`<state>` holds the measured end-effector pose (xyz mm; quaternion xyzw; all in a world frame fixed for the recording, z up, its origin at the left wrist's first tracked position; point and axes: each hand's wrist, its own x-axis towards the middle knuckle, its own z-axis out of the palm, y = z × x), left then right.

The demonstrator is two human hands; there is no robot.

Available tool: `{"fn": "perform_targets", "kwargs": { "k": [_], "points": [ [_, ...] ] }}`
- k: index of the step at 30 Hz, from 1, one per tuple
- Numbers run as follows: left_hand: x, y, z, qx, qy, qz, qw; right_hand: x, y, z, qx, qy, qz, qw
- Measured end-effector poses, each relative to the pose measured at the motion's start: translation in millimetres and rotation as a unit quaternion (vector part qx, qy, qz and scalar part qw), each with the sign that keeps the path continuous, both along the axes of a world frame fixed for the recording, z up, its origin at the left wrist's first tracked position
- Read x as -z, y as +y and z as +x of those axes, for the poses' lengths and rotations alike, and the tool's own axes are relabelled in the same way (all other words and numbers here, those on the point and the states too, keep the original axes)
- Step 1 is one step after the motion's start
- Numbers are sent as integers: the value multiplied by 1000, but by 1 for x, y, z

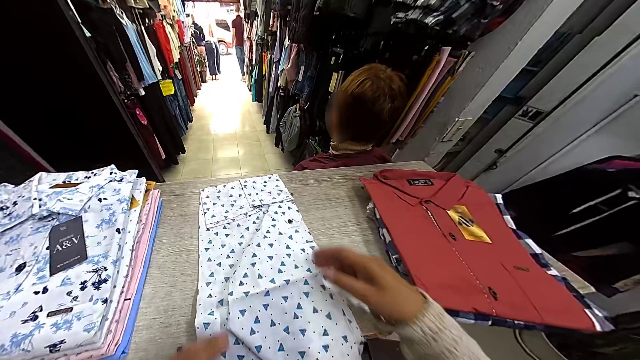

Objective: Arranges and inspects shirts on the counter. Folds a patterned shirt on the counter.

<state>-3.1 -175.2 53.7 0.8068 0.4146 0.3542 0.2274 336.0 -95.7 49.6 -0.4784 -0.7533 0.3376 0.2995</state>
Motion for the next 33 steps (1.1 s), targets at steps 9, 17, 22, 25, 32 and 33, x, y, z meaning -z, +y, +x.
{"fn": "perform_targets", "kwargs": {
  "k": [9, 17, 22, 25, 32, 33],
  "points": [
    [7, 183, 62, -42, 228, -206, 951, 1, 90, -49, 38, 53, -187, 980],
    [19, 242, 78, -30, 322, -175, 930, 16, 48, -14, 88, 132, -94, 983],
    [21, 295, 76, -51, 327, -145, 933, 29, 36, -8, 57, 280, -100, 953],
    [21, 315, 78, -57, 326, -133, 934, 41, 22, -4, 41, 339, -98, 935],
    [21, 319, 78, -63, 327, -124, 935, 38, 20, -10, 63, 408, -197, 889],
    [21, 319, 78, -63, 328, -126, 934, 36, 19, -11, 70, 407, -204, 888]
  ]
}}
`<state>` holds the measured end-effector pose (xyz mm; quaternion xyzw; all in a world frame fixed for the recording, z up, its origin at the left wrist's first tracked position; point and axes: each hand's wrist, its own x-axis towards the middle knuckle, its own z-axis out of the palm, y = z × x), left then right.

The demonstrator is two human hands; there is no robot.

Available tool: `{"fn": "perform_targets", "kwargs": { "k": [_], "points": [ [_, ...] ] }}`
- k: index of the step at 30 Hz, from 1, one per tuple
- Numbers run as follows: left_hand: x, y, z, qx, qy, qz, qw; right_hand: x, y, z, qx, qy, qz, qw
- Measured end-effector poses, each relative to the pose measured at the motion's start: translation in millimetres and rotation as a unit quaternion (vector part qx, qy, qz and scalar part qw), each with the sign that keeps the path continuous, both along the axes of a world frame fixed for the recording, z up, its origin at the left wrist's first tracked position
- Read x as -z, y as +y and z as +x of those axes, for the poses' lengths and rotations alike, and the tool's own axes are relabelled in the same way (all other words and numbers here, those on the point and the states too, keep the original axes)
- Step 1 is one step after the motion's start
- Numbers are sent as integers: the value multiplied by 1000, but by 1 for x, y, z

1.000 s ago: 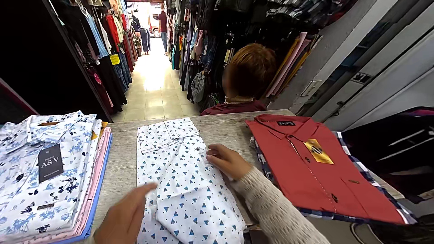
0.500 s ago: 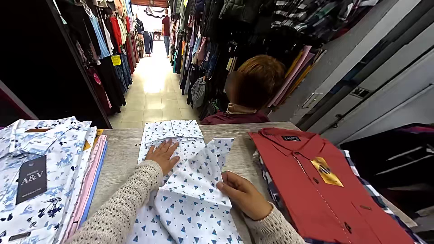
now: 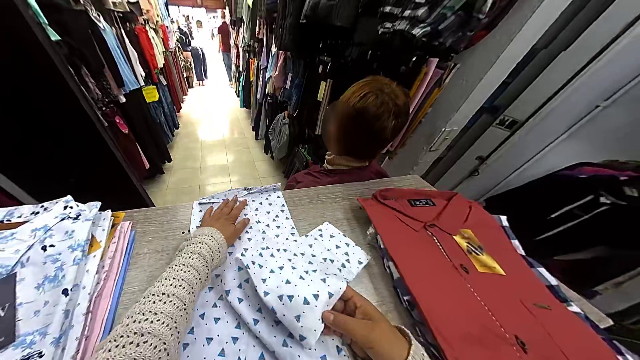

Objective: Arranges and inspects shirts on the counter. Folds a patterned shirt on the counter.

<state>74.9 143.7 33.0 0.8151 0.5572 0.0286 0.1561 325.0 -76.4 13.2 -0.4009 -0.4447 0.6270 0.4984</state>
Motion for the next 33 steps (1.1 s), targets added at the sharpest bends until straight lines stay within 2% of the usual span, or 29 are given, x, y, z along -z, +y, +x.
{"fn": "perform_targets", "kwargs": {
  "k": [6, 12, 16, 20, 21, 23, 25, 26, 31, 33],
  "points": [
    [7, 0, 0, 0, -2, -9, 1000, 6, -9, -2, 16, 68, 21, 997],
    [-9, -23, 4, -12, 12, -48, 999, -5, -6, -5, 74, 115, -76, 988],
    [0, -40, -1, -21, 20, -39, 999, -9, -2, -1, 115, 120, -107, 980],
    [11, -52, -14, -17, 0, -9, 1000, -16, 10, -7, 178, 95, -82, 976],
    [9, -56, -19, -18, -38, -6, 999, -17, 13, -9, 191, 90, -67, 975],
    [7, -59, -29, -40, -186, 16, 982, -31, 19, -13, 205, 76, -19, 976],
    [-5, -76, -37, -79, -361, -3, 929, -56, 24, -22, 192, 50, 44, 979],
    [-14, -91, -38, -84, -419, -29, 904, -69, 26, -27, 174, 45, 72, 981],
    [-35, -157, -33, -53, -506, -166, 845, -115, 52, -41, 11, 79, 148, 986],
    [-38, -167, -38, -72, -571, -203, 792, -124, 74, -46, -38, 64, 171, 982]
  ]
}}
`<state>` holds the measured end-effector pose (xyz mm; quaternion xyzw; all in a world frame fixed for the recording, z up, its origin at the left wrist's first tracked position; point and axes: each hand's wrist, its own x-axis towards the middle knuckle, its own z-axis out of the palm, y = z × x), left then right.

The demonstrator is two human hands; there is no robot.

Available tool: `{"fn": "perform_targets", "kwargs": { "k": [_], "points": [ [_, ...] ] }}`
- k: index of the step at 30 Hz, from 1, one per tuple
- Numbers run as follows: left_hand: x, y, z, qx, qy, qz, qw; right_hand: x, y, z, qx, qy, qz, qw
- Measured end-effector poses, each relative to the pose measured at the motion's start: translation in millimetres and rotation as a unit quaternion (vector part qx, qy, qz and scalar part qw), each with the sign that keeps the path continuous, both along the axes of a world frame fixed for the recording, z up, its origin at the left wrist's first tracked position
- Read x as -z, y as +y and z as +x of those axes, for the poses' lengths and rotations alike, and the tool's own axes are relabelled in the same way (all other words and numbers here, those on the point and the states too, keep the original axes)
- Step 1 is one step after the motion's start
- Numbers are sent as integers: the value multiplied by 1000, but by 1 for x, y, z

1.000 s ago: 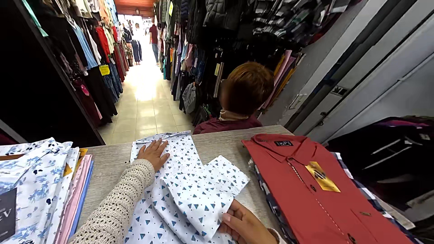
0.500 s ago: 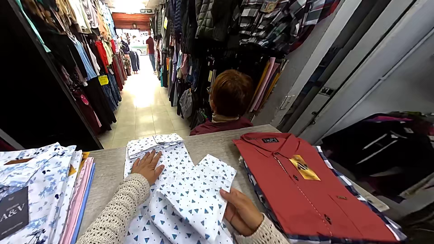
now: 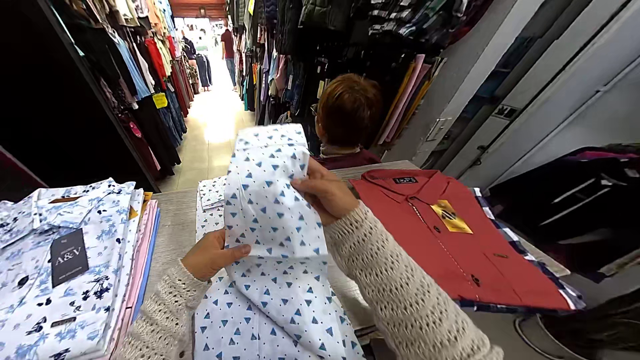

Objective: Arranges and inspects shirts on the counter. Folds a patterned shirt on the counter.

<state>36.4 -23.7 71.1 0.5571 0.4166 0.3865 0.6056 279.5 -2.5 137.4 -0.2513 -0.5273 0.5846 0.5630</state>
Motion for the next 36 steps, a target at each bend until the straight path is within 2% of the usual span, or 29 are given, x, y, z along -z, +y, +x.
{"fn": "perform_targets", "kwargs": {
  "k": [3, 5, 7, 10, 14, 19, 22, 24, 25, 28, 30, 31, 34, 36],
  "points": [
    [2, -13, -7, -90, -36, -57, 994, 7, 38, -8, 34, -129, -39, 990],
    [11, -21, -9, -124, -3, -88, 988, 23, 45, -9, 70, -260, -128, 955],
    [19, -27, -10, -116, 25, -111, 987, 47, 27, -7, 53, -354, -176, 917],
    [23, -33, -13, -103, 37, -114, 988, 78, -19, 6, 26, -453, -132, 881],
    [23, -28, -12, -101, 18, -125, 987, 99, -55, 17, 71, -462, -60, 882],
    [24, -23, -10, -138, -17, -141, 980, 109, -53, 14, 121, -401, -53, 907],
    [27, -23, -12, -146, -39, -133, 980, 105, -56, 12, 153, -402, -30, 902],
    [31, -23, -16, -169, 4, -89, 982, 103, -62, 18, 164, -442, -4, 882],
    [35, -23, -19, -189, 64, -33, 979, 103, -65, 24, 161, -464, 0, 871],
    [43, -23, -25, -189, 264, 180, 928, 103, -69, 34, 131, -516, -30, 846],
    [40, -26, -13, -122, 338, 303, 883, 103, -66, 29, 124, -541, -39, 831],
    [33, -29, -2, -74, 358, 325, 872, 103, -63, 25, 130, -548, -28, 825],
    [16, -40, 30, 72, 385, 312, 866, 102, -53, 14, 148, -578, -8, 803],
    [17, -46, 37, 134, 362, 331, 861, 100, -51, 9, 157, -583, -1, 797]
  ]
}}
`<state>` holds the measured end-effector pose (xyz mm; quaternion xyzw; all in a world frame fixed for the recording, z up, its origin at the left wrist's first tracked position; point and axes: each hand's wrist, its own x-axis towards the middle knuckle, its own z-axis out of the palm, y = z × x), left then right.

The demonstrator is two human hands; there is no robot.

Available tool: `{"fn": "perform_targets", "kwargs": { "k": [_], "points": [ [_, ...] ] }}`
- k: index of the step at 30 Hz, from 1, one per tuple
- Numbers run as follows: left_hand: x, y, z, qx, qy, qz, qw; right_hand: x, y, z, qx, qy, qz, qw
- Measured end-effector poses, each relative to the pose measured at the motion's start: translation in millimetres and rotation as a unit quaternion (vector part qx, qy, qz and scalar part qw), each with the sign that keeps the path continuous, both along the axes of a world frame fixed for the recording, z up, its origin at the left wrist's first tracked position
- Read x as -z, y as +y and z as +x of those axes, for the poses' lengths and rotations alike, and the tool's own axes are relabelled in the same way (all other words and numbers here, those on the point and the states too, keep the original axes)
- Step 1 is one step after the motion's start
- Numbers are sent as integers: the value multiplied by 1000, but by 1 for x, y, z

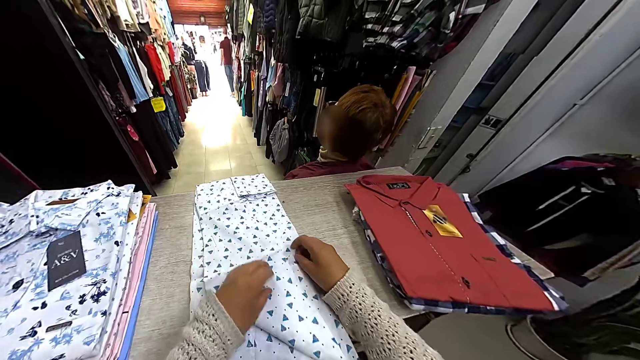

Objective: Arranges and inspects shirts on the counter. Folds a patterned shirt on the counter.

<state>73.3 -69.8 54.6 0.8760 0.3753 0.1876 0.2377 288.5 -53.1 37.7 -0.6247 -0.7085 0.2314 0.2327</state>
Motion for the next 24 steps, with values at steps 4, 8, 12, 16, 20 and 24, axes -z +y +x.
{"fn": "perform_targets", "kwargs": {
  "k": [4, 8, 12, 16, 20, 24],
  "points": [
    [24, -8, -14, -65, -78, 112, 988, -2, 5, -9, -38, 58, 8, 998],
    [36, -1, -45, -192, -77, 156, 966, -11, 13, -18, -37, 84, -41, 995],
    [38, -7, -59, -190, -81, 158, 966, -15, -10, -12, -42, 75, 0, 996],
    [42, -11, -63, -171, -95, 162, 967, -1, -24, -8, -71, 62, -23, 995],
    [37, -14, -73, -139, -93, 160, 973, 3, -28, -8, -100, 51, -19, 993],
    [6, 6, -81, -190, -67, -20, 979, 4, -28, -5, -102, 87, -8, 991]
  ]
}}
